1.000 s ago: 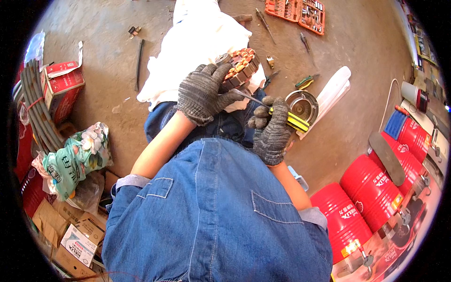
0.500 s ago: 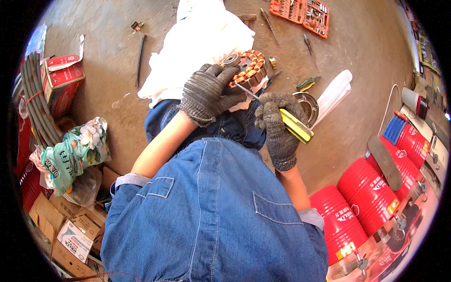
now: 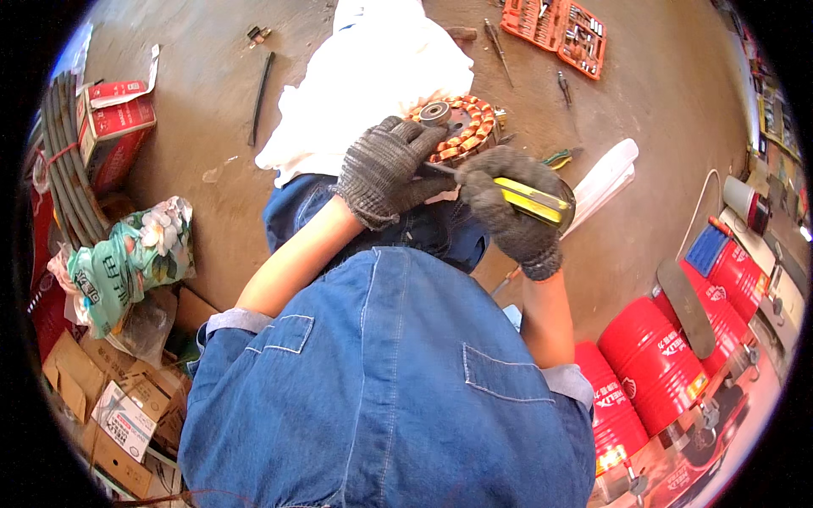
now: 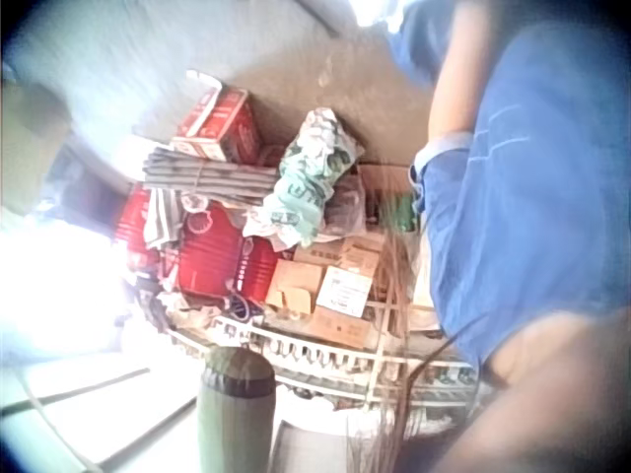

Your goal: The person sits on the floor and uses a screwdriver to scrape and clean the copper windings of a motor stator. They rotate the component to access different sections, repeatedly applying the tool to the copper coils while holding the stator steady with their other hand.

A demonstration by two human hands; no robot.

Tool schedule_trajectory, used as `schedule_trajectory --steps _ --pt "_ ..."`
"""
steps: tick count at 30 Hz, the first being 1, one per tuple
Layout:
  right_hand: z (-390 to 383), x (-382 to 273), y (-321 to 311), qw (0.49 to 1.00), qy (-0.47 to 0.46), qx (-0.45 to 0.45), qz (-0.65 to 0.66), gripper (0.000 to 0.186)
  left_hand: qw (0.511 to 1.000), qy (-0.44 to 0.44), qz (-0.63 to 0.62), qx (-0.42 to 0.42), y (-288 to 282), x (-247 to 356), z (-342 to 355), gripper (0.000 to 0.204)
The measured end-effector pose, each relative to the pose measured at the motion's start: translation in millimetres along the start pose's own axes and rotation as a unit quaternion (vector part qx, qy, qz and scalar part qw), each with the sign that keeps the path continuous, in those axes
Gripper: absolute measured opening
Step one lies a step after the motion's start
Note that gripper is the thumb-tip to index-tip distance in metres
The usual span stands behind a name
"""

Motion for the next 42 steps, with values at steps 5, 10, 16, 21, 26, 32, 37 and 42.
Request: schedule_trajectory --steps 5,10,16,21,26,32,37,42 --pt "-1.1 -21.6 -19.8 0.998 0.025 0.049 -0.003 0.010 1.000 -0.012 -0.001 0.005 0.4 -5.5 -0.3 0.067" --pt "7.3 -22.9 -8.7 0.999 0.000 0.000 -0.051 0.011 1.000 -0.006 0.007 0.013 -0.5 -4.4 -1.1 0.067" --pt "6.0 -40.0 -0.3 0.974 -0.097 0.003 -0.204 0.010 1.000 -0.011 -0.001 0.015 0.1 -5.6 0.2 0.064" --pt "5.0 -58.3 17.7 0.939 -0.152 -0.017 -0.309 0.008 1.000 -0.005 -0.004 0.024 -2.3 -4.3 0.8 0.060" --pt "6.9 -52.8 14.0 0.940 -0.150 -0.029 -0.304 0.010 1.000 -0.004 -0.006 0.019 -1.2 -4.8 0.5 0.059" --pt "22.3 -4.1 -5.0 0.994 0.108 -0.001 -0.005 0.016 1.000 0.000 -0.001 -0.007 3.7 -3.3 -1.3 0.061" --pt "39.7 25.5 -13.7 0.974 0.221 -0.052 0.028 0.015 1.000 0.004 0.007 -0.010 5.4 -2.5 -3.9 0.063" --pt "29.5 46.5 -4.7 0.974 0.224 0.012 -0.024 0.011 1.000 -0.002 -0.009 0.001 3.9 -11.0 -2.0 0.061"
Point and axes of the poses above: each hand's wrist, its own z-axis towards the middle knuckle, its own y-axis out of the palm, x = y × z, the point moved 8 cm from there along z, towards the middle knuckle, and after that the axes turned 6 degrees about y, right-handed, at the moved point
